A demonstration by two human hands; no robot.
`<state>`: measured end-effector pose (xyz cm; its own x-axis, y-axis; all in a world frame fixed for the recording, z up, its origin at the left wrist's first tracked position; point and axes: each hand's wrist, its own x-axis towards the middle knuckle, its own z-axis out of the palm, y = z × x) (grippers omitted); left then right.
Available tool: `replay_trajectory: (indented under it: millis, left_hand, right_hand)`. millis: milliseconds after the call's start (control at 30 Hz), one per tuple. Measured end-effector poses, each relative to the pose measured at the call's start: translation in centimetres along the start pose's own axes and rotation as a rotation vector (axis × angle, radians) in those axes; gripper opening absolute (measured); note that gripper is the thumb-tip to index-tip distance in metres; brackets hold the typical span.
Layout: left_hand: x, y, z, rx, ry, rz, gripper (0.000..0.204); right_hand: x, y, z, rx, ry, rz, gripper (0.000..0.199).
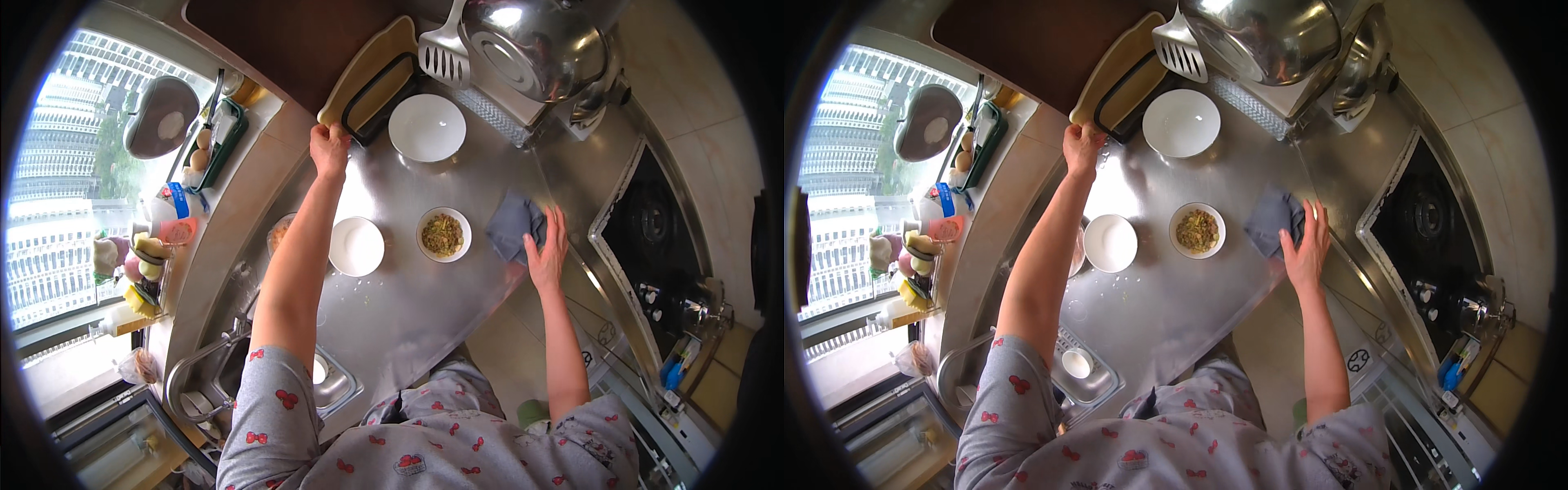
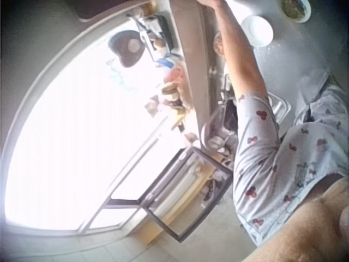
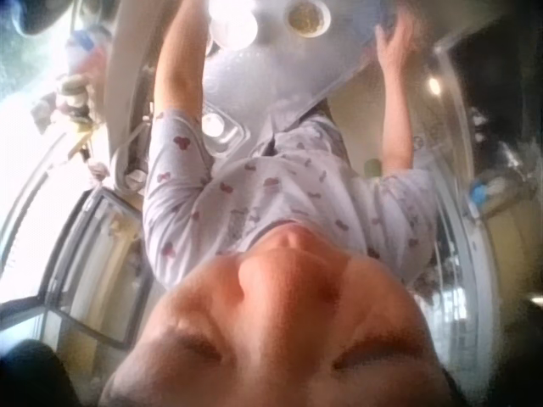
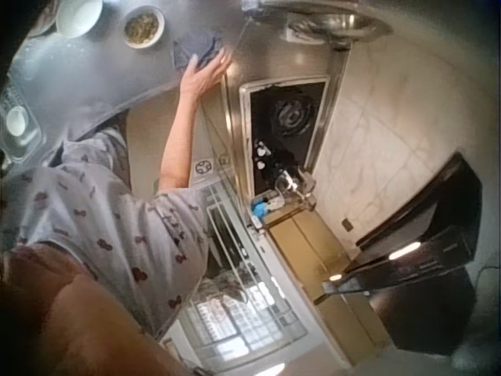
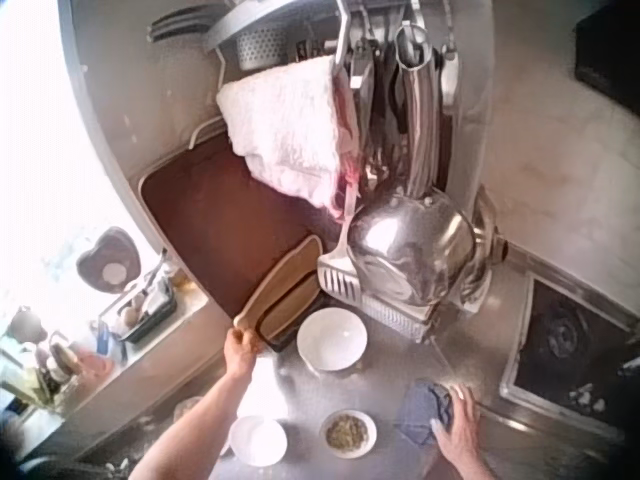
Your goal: The person stirs food in a wok on the stove, then transfers the cooked contents into a small bowl. They rinse the wok and utensils at the sink, wipe the countertop, and plug in a rice cooker. Finally, they carry the bowl of food to the dining table.
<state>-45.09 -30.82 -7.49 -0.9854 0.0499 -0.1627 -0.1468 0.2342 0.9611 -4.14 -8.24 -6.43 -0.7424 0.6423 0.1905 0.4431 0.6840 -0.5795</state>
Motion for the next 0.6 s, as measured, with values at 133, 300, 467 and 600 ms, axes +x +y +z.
replay_trajectory:
  millis: [133,300,467,600]
  left_hand:
    - [-1.8,0.9,-1.0,-0.178,0.028,-0.105,0.045]
    - [-9.3,2.3,-7.7,-0.281,-0.049,0.004,0.043]
    - [-21.8,-2.5,-14.6,-0.074,-0.021,-0.164,0.024]
    - [-26.5,-6.8,-14.9,-0.124,-0.123,-0.601,0.036]
  right_hand:
    - [-2.1,0.4,6.9,-0.248,-0.131,-0.095,0.073]
    - [-10.5,-5.8,9.7,-0.282,-0.308,-0.164,0.079]
    - [-17.0,-9.6,9.3,-0.102,-0.571,-0.318,0.078]
    - [-15.5,-11.3,10.1,0.05,-0.616,-0.392,0.071]
